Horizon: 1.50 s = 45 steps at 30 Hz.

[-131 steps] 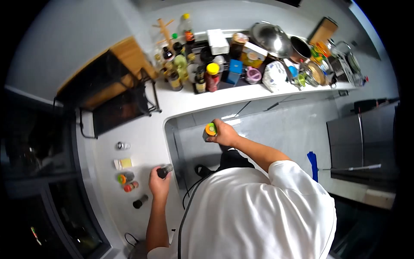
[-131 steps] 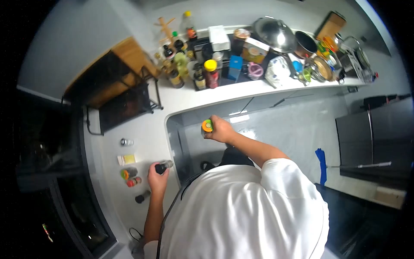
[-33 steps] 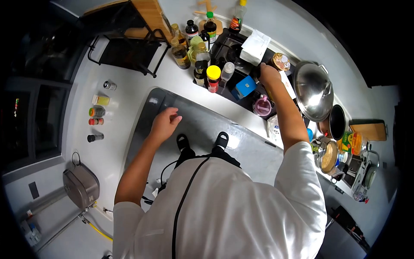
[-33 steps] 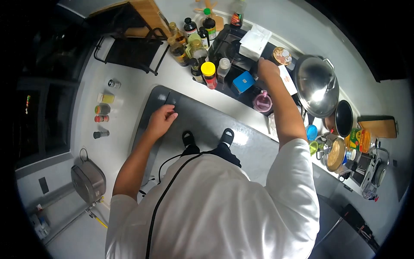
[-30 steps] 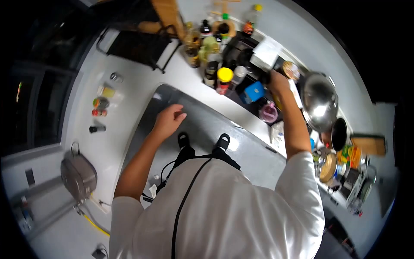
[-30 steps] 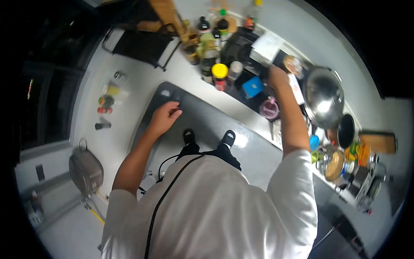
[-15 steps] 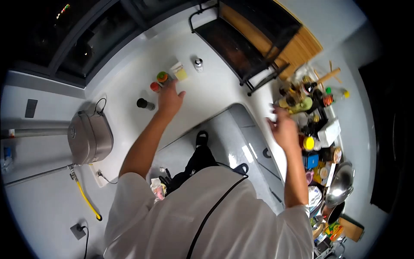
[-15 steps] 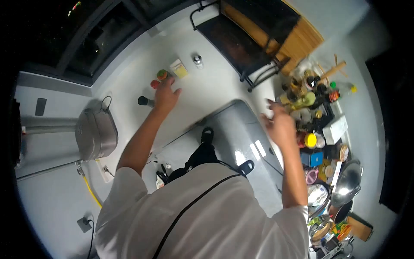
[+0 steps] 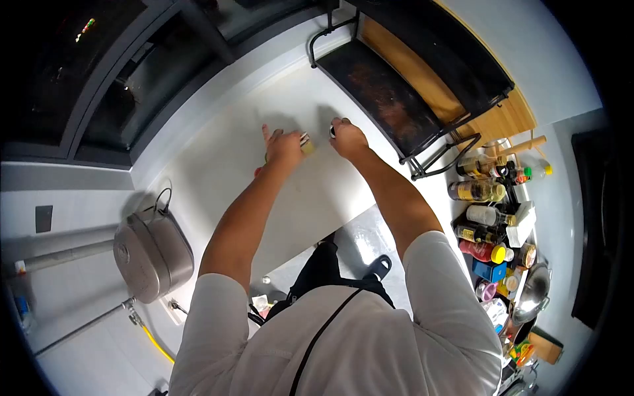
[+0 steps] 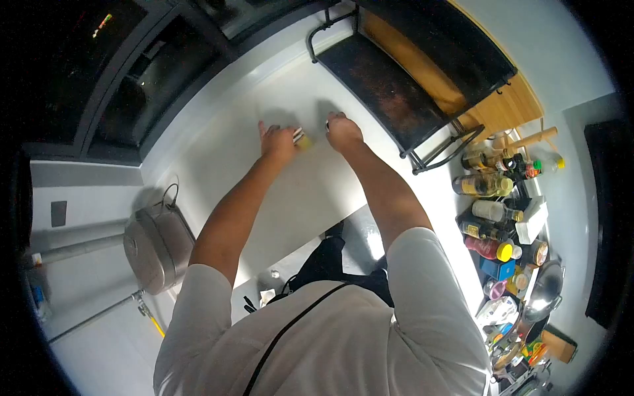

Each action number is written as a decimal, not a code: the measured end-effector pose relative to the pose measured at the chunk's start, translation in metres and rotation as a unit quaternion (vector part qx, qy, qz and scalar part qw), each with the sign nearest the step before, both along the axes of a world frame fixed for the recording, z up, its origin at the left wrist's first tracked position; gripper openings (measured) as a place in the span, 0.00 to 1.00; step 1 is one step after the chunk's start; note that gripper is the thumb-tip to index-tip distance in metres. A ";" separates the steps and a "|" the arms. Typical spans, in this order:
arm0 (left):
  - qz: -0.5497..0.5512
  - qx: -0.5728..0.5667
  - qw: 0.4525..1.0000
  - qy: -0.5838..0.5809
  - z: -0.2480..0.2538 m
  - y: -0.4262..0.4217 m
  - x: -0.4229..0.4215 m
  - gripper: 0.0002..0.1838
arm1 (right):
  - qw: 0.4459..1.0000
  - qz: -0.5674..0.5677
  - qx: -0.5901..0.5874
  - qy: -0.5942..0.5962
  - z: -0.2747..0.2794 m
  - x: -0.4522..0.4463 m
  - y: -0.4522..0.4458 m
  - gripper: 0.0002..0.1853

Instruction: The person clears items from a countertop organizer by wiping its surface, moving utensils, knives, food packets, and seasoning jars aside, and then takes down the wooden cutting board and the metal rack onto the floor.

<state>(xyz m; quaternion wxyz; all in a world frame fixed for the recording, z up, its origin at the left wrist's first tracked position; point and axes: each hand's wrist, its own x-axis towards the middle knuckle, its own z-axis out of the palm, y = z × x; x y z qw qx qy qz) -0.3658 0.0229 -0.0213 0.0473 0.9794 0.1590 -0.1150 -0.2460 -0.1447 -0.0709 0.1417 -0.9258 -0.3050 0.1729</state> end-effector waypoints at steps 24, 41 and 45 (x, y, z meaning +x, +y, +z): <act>-0.484 -0.302 0.821 -0.019 -0.004 -0.560 -0.095 0.18 | 0.753 -0.645 0.034 -0.122 0.020 -0.383 -0.670 0.25; -0.485 -0.249 0.838 -0.038 -0.032 -0.661 -0.106 0.22 | 0.696 -0.684 0.122 -0.181 0.009 -0.383 -0.738 0.27; -0.475 -0.283 0.832 -0.031 -0.012 -0.682 -0.118 0.20 | 0.664 -0.713 0.123 -0.190 0.023 -0.373 -0.740 0.26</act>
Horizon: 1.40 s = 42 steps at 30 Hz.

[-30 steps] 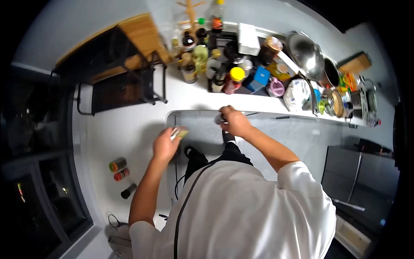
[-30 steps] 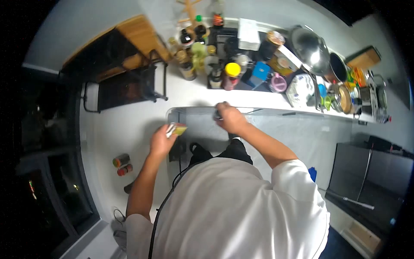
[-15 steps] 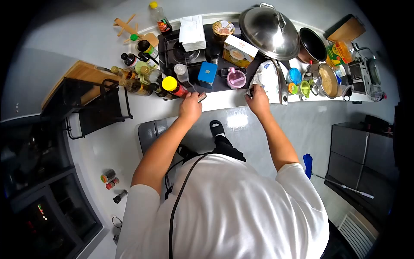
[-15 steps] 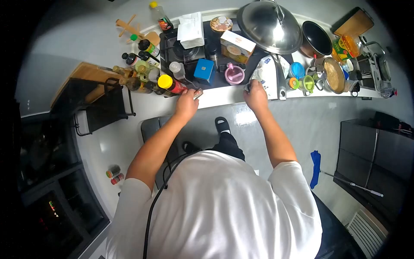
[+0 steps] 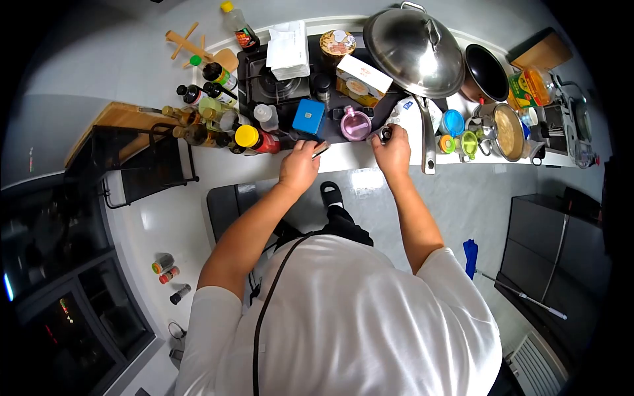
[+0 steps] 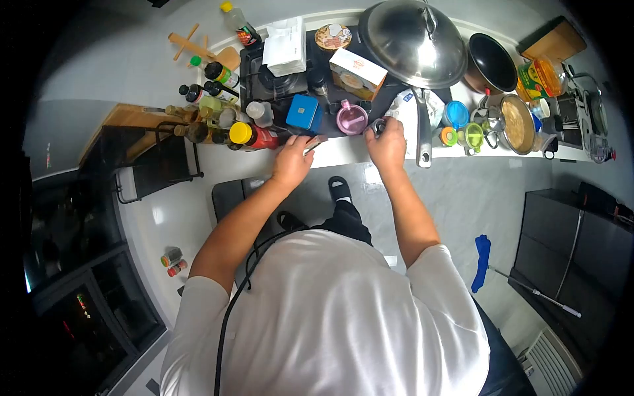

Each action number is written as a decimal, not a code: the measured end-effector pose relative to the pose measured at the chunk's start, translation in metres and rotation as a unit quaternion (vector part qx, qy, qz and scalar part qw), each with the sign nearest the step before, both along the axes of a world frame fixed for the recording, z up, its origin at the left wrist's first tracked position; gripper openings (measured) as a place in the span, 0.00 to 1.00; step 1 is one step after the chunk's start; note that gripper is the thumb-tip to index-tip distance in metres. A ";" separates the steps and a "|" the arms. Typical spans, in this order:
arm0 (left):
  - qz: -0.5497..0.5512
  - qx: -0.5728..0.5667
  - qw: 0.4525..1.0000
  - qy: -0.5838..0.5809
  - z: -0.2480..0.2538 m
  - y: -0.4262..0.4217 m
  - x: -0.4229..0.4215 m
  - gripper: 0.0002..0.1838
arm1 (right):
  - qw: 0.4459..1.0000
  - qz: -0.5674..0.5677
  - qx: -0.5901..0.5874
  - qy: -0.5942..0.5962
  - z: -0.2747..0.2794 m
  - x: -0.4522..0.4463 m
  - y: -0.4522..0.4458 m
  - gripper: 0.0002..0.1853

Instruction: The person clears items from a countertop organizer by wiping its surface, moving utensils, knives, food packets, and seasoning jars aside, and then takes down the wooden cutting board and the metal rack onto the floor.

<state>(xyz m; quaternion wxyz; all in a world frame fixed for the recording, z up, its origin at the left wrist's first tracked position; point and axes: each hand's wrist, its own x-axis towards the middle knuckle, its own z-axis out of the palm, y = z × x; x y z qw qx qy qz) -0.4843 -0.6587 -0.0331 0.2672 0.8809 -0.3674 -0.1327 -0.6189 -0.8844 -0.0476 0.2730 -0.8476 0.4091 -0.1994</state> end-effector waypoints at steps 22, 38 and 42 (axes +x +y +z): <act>0.062 -0.029 0.998 0.001 -0.032 -0.068 -0.016 0.26 | 0.999 -0.031 0.020 -0.011 -0.044 0.050 -0.066 0.32; 0.106 -0.008 0.988 0.108 -0.009 -0.047 -0.034 0.33 | 0.998 0.027 0.046 -0.030 -0.008 -0.021 0.011 0.33; 0.077 -0.074 0.993 0.058 -0.005 -0.002 -0.031 0.24 | 0.995 0.093 0.004 -0.048 -0.003 -0.032 0.037 0.25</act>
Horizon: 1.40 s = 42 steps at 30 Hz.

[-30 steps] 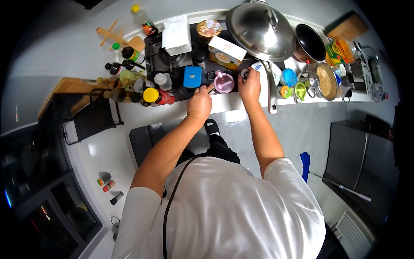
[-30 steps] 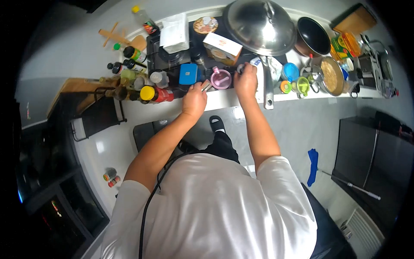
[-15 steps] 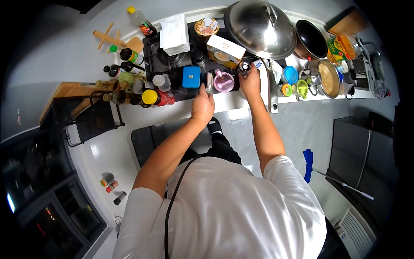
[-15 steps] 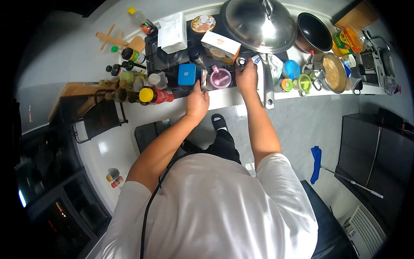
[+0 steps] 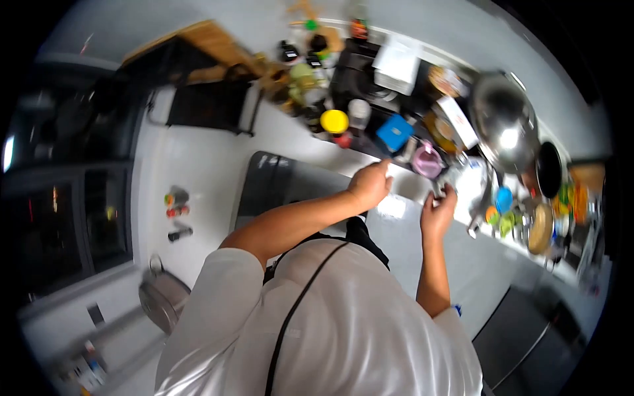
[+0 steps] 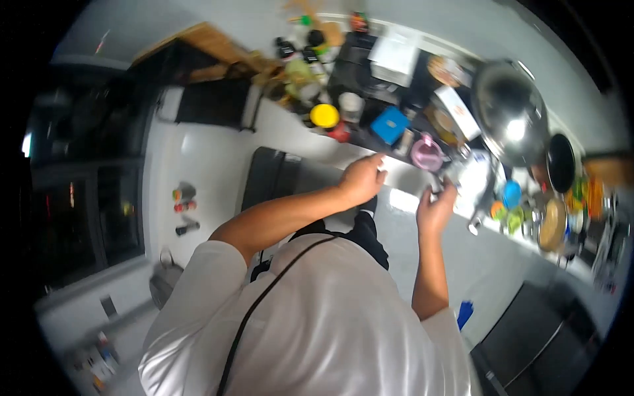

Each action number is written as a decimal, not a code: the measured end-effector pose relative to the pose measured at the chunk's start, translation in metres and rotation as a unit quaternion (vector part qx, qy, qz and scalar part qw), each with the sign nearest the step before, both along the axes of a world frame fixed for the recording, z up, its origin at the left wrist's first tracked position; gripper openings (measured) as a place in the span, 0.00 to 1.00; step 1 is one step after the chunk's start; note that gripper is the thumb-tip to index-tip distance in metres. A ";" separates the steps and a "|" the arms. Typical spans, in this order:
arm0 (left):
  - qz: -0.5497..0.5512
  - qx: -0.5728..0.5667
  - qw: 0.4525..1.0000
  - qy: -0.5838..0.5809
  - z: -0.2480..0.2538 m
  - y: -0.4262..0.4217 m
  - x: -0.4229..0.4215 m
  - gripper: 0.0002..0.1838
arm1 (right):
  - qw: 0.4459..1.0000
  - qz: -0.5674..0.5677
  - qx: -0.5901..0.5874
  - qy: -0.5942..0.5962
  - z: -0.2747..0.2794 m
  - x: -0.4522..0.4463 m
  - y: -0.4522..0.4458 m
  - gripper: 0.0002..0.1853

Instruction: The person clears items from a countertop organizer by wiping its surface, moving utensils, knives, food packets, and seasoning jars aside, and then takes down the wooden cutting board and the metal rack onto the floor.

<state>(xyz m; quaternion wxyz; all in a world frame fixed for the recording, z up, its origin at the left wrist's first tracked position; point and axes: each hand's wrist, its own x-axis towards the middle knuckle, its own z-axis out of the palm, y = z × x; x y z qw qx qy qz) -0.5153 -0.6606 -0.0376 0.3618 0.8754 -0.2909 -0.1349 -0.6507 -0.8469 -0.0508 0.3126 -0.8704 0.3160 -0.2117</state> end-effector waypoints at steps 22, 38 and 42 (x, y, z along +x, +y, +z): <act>0.661 0.169 0.731 -0.013 -0.007 0.707 -0.085 0.49 | 0.643 0.754 -0.065 0.118 0.037 0.231 0.555 0.43; 0.484 0.112 0.868 0.027 0.009 0.736 -0.071 0.28 | 0.665 0.716 -0.143 0.158 0.011 0.283 0.755 0.36; 0.387 0.045 0.921 0.001 0.024 0.688 -0.048 0.28 | 0.748 0.632 -0.094 0.180 0.037 0.247 0.646 0.32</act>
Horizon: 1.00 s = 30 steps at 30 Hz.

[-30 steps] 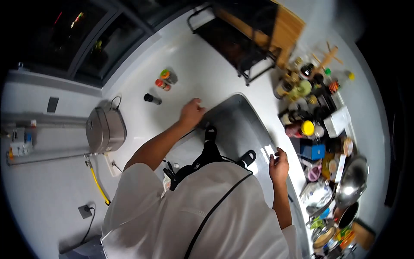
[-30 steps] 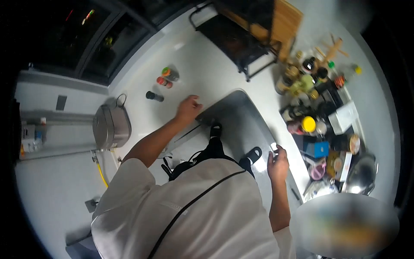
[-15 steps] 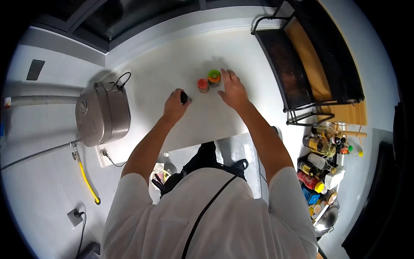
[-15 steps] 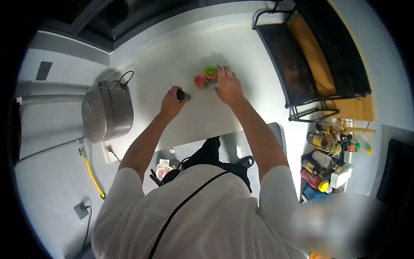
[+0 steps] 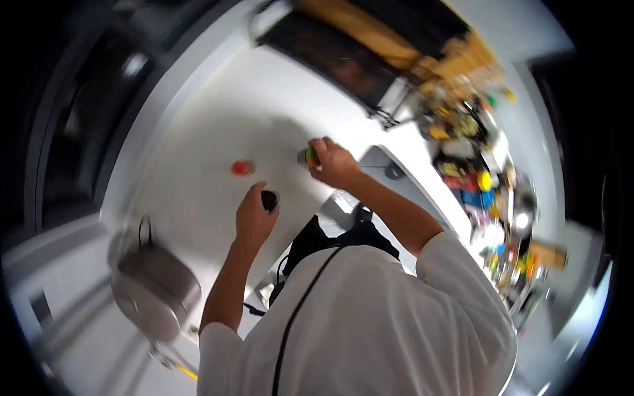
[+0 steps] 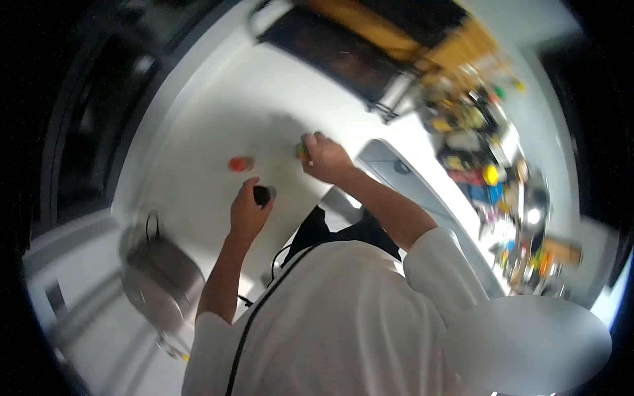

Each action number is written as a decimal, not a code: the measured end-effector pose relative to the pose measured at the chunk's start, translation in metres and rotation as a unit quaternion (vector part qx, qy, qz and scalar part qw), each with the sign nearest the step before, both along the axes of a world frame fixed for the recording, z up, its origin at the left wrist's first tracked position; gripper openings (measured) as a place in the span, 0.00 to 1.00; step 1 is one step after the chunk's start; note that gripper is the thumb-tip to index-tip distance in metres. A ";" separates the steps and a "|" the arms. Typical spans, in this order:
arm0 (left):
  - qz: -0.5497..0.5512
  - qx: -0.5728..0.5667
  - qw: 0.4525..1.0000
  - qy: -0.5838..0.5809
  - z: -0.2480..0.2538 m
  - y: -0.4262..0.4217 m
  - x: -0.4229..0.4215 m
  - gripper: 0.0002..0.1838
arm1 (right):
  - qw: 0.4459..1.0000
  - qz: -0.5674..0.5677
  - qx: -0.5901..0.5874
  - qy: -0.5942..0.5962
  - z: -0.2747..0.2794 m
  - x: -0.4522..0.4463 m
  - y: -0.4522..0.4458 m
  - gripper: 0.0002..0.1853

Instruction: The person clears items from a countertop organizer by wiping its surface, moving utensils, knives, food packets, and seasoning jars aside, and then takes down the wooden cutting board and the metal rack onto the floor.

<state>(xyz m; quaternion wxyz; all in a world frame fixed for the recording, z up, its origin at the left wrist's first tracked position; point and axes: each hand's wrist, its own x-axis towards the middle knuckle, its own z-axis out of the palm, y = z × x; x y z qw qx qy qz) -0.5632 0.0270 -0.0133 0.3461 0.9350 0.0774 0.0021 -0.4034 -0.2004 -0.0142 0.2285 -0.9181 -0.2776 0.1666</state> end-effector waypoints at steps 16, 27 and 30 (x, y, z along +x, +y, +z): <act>-0.505 0.004 0.863 -0.010 0.042 -0.357 0.097 0.26 | 0.739 -0.668 -0.004 -0.087 0.023 -0.265 -0.450 0.38; -0.550 0.026 0.834 0.037 0.048 -0.623 0.035 0.27 | 0.600 -0.798 0.013 -0.060 0.027 -0.413 -0.690 0.36; -0.570 0.012 0.821 0.019 0.073 -0.665 0.031 0.27 | 0.589 -0.802 -0.006 -0.100 0.045 -0.419 -0.742 0.36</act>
